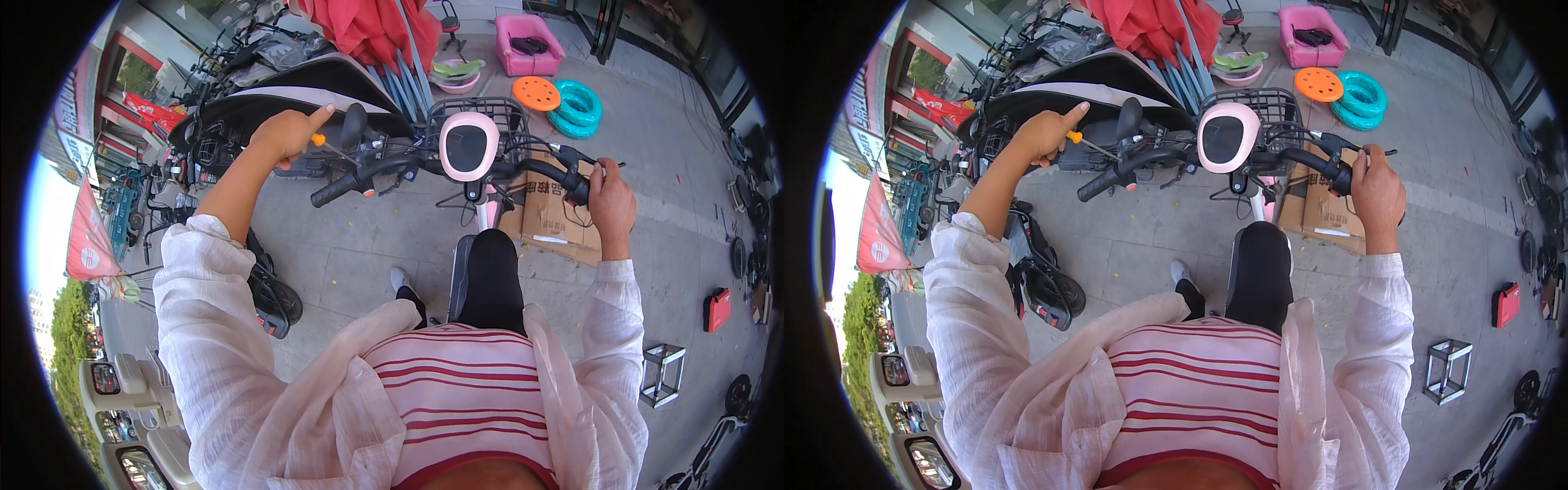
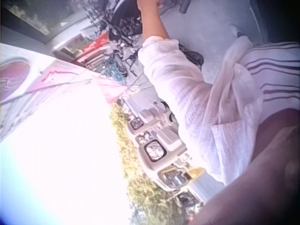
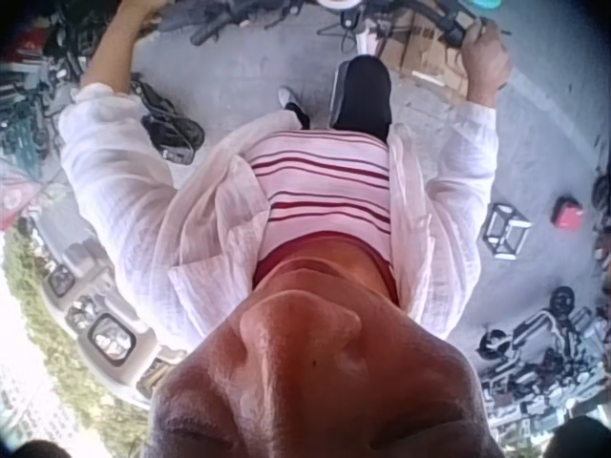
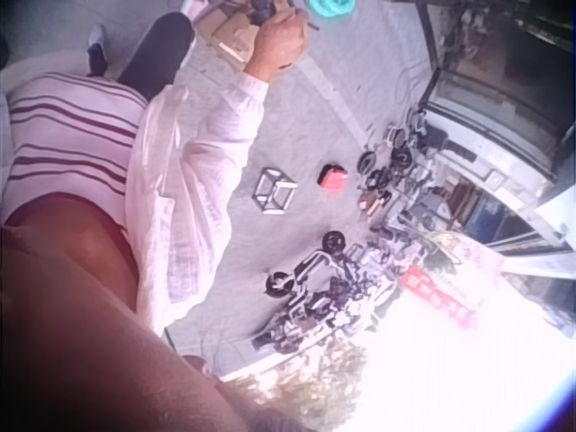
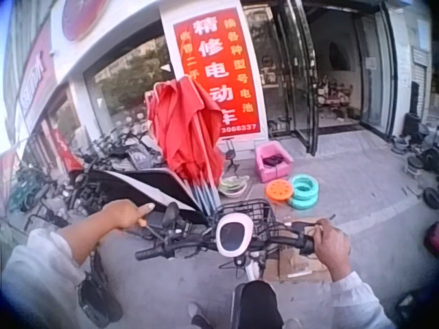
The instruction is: The person uses a yellow screwdriver to tighten screws on the handlebar assembly of a pink electric scooter. They repeatedly adjust the grip and apply torque to fasteners on the left and right sides of the handlebar stem.
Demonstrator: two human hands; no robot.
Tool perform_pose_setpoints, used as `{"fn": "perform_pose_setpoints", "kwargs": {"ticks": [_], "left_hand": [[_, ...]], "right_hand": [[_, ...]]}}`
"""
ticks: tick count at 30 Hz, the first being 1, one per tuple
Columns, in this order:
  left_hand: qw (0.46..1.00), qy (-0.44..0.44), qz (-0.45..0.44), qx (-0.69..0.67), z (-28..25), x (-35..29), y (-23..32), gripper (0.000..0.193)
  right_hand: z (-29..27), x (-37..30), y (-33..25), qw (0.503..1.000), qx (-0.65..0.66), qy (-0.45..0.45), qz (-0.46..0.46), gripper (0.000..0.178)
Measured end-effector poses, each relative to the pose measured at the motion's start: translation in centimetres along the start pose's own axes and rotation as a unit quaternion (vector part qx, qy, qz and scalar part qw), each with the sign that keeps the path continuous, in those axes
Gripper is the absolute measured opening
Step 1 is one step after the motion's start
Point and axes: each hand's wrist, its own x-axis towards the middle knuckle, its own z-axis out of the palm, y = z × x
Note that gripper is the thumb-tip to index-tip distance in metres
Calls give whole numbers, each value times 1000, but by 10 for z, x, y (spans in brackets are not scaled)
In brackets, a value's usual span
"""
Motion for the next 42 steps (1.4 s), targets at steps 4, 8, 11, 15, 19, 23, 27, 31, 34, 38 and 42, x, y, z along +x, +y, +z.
{"fn": "perform_pose_setpoints", "kwargs": {"ticks": [4,8,11,15,19,23,27,31,34,38,42], "left_hand": [[988,113,102,-37,7,-9,-22,68],[956,197,215,-20,16,-10,-42,52],[958,220,180,46,15,-16,-28,45],[954,29,27,-296,15,-2,-27,38],[851,-61,-23,-521,27,6,-41,37],[752,-89,54,-651,40,-7,-44,42],[710,-133,191,-664,64,-11,-71,56],[775,-18,237,-586,67,-12,-51,65],[778,20,297,-553,67,1,-62,63],[863,145,255,-412,69,11,-70,43],[957,244,60,-142,44,-23,-15,47]], "right_hand": [[-2,-1,-4,1000,-5,-9,10,26],[-2,0,-4,1000,-9,-8,12,26],[-3,1,-2,1000,-6,-3,11,26],[-2,-1,-3,1000,-5,4,-7,25],[-4,-2,-8,1000,-21,2,-12,25],[-2,-1,-4,1000,-17,4,-4,24],[-4,-3,-6,1000,-17,6,-17,23],[-4,-3,1,999,-22,19,-19,23],[-4,-1,-4,1000,-19,9,-7,24],[-3,0,-9,1000,-4,7,-7,24],[-3,1,-6,1000,-23,6,2,24]]}}
